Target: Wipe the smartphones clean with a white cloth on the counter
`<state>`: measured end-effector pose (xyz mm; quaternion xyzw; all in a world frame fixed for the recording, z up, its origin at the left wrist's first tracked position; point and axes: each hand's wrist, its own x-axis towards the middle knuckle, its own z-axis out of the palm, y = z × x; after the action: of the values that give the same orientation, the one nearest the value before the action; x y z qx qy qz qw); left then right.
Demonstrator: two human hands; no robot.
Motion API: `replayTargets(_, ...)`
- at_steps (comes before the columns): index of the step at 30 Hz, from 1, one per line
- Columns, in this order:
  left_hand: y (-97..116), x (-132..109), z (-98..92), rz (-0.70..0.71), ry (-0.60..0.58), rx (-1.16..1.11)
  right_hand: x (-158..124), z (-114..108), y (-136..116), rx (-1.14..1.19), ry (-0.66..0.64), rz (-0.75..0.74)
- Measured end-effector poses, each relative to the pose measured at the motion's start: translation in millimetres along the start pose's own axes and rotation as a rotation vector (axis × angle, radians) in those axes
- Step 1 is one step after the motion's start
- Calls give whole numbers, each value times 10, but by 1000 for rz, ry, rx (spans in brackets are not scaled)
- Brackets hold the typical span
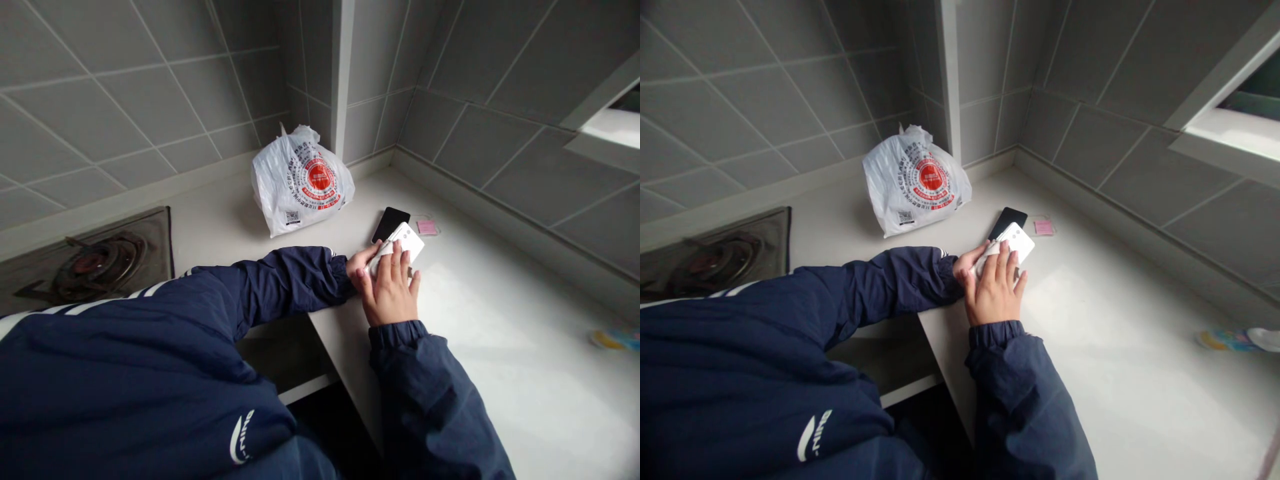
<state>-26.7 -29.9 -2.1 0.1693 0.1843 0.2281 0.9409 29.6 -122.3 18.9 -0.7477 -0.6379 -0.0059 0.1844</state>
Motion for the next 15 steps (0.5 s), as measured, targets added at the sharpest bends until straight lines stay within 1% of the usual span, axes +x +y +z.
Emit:
replayTargets(4,0,-1,39,3,-15,19,54,-22,100,-20,0,61)
replayTargets(6,32,2,2,6,-4,69,81,-24,154,5,18,83)
replayTargets(8,82,6,-61,-46,-3,178,115,-26,228,68,54,99)
replayTargets(10,134,11,-125,-179,-82,289,154,-36,317,161,94,124)
replayTargets(12,169,14,-170,-253,-170,340,190,-59,407,240,92,158)
replayTargets(13,176,12,-182,-256,-203,345,204,-73,447,261,66,177)
replayTargets(15,173,0,-181,-201,-247,337,221,-100,509,259,-14,214)
